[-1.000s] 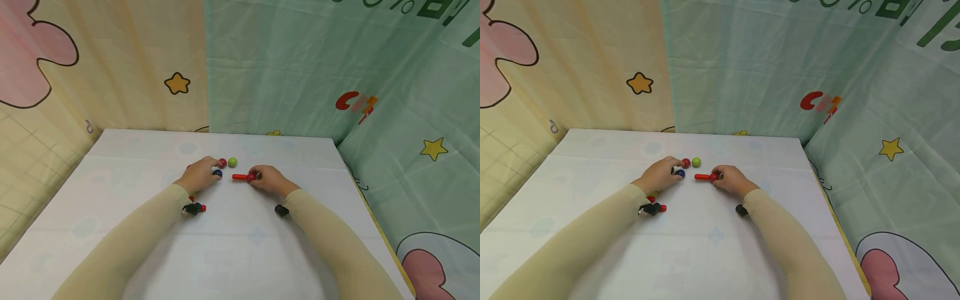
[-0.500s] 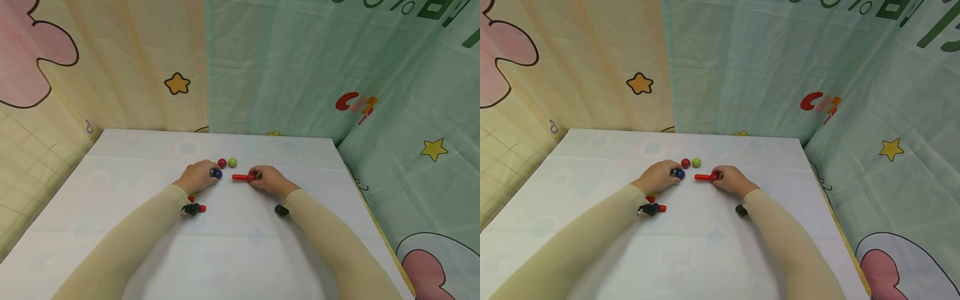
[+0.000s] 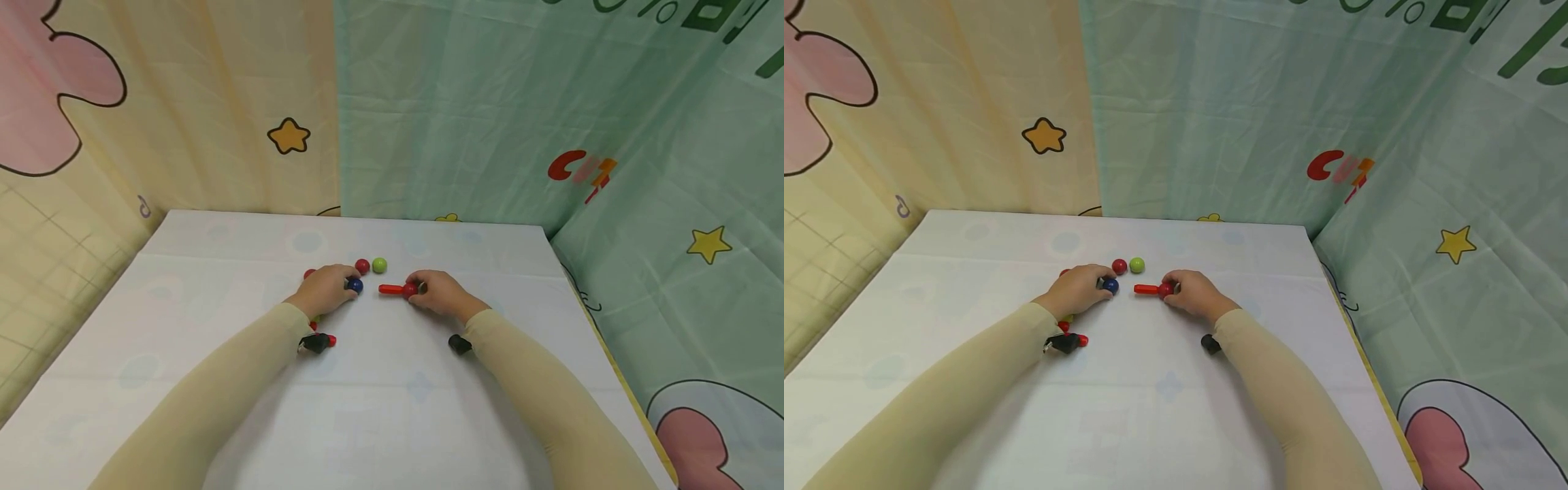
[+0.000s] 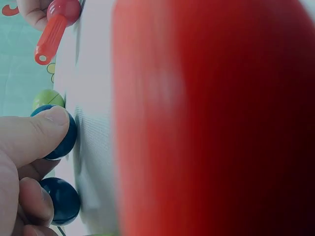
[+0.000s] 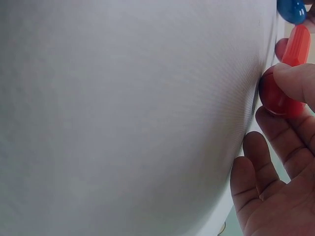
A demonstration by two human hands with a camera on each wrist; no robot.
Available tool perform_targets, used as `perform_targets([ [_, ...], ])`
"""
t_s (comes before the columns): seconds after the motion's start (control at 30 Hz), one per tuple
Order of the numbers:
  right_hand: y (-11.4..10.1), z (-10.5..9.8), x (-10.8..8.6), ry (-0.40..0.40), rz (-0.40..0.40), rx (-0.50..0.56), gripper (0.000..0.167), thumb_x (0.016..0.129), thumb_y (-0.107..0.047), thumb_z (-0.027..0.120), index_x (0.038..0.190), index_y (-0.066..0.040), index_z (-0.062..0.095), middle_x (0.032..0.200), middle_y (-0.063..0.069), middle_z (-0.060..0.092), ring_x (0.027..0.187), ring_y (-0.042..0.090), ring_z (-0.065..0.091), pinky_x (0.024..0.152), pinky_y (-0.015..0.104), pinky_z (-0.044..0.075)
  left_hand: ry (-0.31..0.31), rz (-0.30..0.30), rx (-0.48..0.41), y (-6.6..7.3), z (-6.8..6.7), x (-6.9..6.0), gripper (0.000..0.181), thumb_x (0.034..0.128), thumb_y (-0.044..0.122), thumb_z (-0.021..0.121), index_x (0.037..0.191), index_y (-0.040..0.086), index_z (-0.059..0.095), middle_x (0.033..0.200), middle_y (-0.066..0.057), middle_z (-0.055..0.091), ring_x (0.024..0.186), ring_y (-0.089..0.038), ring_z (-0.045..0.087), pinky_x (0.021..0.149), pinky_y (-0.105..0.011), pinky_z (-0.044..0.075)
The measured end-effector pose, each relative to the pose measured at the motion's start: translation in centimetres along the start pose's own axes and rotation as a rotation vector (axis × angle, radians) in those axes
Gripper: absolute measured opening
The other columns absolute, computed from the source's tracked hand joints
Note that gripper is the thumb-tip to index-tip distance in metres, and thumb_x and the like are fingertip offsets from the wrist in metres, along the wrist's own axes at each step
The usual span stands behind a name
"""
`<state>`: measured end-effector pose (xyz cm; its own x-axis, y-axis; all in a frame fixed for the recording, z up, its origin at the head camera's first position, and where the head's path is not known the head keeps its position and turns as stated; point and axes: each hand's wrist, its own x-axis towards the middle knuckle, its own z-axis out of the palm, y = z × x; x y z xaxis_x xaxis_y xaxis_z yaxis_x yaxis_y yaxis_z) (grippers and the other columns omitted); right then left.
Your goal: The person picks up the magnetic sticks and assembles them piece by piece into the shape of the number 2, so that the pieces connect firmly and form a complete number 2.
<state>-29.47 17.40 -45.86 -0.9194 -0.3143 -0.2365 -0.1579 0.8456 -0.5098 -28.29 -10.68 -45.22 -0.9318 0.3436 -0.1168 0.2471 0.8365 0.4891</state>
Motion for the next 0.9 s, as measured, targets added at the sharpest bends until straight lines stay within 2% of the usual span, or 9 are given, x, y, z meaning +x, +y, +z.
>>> perform_targets([
  [0.13, -0.06, 0.0, -0.03, 0.004, 0.001, -0.005, 0.037, 0.097, -0.023, 0.077, 0.132, -0.018, 0.068, 0.114, 0.002, 0.068, 0.102, 0.021, 0.059, 0.085, 0.033, 0.053, 0.006, -0.004, 0.001, -0.08, 0.02, -0.14, 0.047, 0.0989, 0.027, 0.076, 0.143, 0.015, 0.064, 0.146, -0.012, 0.063, 0.131, -0.032, 0.06, 0.115, -0.053, 0.047],
  [0.43, -0.31, -0.02, -0.01, -0.007, 0.019, -0.003, 0.039, 0.097, -0.023, 0.077, 0.134, -0.018, 0.067, 0.115, 0.001, 0.068, 0.105, 0.021, 0.059, 0.089, 0.034, 0.053, -0.003, -0.013, 0.023, -0.09, 0.19, -0.11, 0.046, 0.1003, 0.028, 0.074, 0.144, 0.016, 0.063, 0.147, -0.012, 0.063, 0.132, -0.031, 0.061, 0.115, -0.053, 0.047],
  [0.6, -0.45, -0.08, 0.09, -0.004, 0.015, -0.003, 0.038, 0.096, -0.022, 0.077, 0.133, -0.016, 0.067, 0.114, 0.002, 0.068, 0.104, 0.021, 0.059, 0.087, 0.033, 0.053, -0.002, -0.013, 0.026, 0.13, 0.1, -0.19, 0.047, 0.1006, 0.028, 0.074, 0.145, 0.017, 0.063, 0.148, -0.012, 0.063, 0.134, -0.032, 0.06, 0.116, -0.053, 0.047],
  [0.9, -0.7, -0.16, 0.34, -0.003, 0.013, -0.008, 0.038, 0.096, -0.022, 0.077, 0.132, -0.016, 0.068, 0.111, 0.002, 0.068, 0.1, 0.021, 0.059, 0.083, 0.032, 0.052, -0.009, 0.007, 0.047, 0.46, 0.13, -0.07, 0.048, 0.1006, 0.029, 0.073, 0.146, 0.016, 0.063, 0.148, -0.012, 0.063, 0.136, -0.033, 0.059, 0.115, -0.053, 0.047],
])
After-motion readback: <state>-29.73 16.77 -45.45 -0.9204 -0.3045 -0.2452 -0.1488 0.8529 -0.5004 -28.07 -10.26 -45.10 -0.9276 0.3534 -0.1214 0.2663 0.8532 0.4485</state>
